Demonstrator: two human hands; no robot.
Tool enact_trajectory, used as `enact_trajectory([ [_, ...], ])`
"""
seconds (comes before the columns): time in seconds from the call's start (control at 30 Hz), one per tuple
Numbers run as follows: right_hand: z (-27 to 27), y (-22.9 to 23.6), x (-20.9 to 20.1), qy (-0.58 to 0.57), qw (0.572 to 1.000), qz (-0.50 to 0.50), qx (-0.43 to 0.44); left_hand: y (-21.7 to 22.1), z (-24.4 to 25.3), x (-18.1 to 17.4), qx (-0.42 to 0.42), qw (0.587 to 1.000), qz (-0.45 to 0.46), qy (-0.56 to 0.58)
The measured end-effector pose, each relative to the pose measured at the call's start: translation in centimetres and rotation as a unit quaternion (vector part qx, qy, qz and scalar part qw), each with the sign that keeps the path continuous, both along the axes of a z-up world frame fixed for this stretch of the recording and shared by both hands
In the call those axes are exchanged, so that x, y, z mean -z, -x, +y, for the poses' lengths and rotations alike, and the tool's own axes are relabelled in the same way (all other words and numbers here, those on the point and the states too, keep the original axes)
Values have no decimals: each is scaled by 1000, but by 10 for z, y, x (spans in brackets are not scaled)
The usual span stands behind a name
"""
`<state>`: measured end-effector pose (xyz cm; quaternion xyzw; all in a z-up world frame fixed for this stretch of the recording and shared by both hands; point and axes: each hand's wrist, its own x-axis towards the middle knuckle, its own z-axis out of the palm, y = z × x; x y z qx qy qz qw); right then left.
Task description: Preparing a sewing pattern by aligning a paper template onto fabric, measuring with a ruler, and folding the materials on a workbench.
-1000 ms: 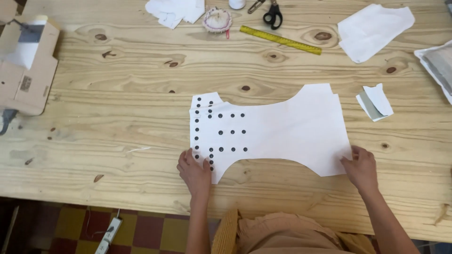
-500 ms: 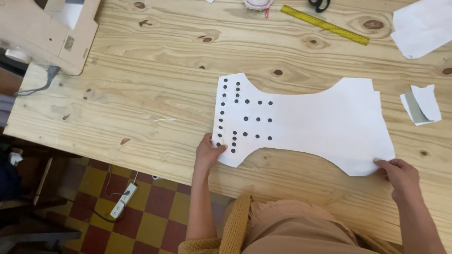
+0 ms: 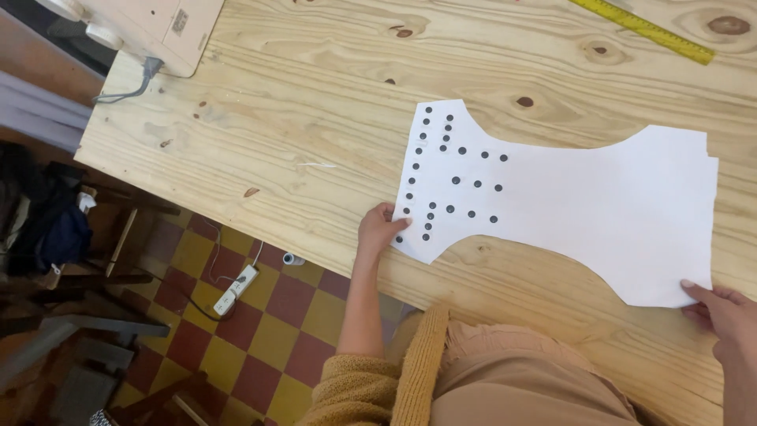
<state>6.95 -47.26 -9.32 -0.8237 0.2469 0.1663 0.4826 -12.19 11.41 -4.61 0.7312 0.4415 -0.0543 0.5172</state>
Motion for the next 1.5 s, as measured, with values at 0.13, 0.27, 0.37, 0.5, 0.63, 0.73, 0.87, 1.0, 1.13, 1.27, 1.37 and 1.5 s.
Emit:
enact_trajectory([
  [0.13, -8, -3, 9, -1, 1000, 6, -13, -1, -5, -12, 3, 1000, 7, -7],
  [0.27, -18, -11, 21, 16, 1000, 4, -19, 1, -10, -15, 9, 1000, 7, 2],
  [0.37, -24, -15, 29, 12, 1000, 5, -17, 1, -13, -13, 7, 1000, 15, 11],
  [0.5, -39, -26, 50, -9, 998, 1, -66, 3, -12, -4, 37, 999, 19, -14],
  [0.63, -35, -21, 44, 18, 997, 43, -69, 4, -15, -24, 23, 999, 7, 22],
  [0.73, -29, -12, 35, 6, 994, 13, -107, 14, -16, -40, -24, 995, -72, 67],
  [0.87, -27, 5, 20, -9, 987, -28, -156, 1, -3, 17, 14, 1000, -16, -1],
  [1.0, -37, -17, 44, -4, 989, -30, -144, 0, -11, -19, -16, 1000, 2, 11],
  [1.13, -40, -26, 53, -7, 998, 0, -61, 6, -19, -41, -14, 999, -1, 32],
  [1.27, 2, 3, -14, -15, 999, -52, 5, 7, -2, 48, 13, 997, -80, -4],
  [1.37, 31, 14, -70, -81, 996, 10, 31, 6, 0, 51, 39, 994, -20, -101],
  [1.5, 48, 22, -122, -89, 991, 92, -32, 6, 11, 33, -73, 979, -184, -40],
])
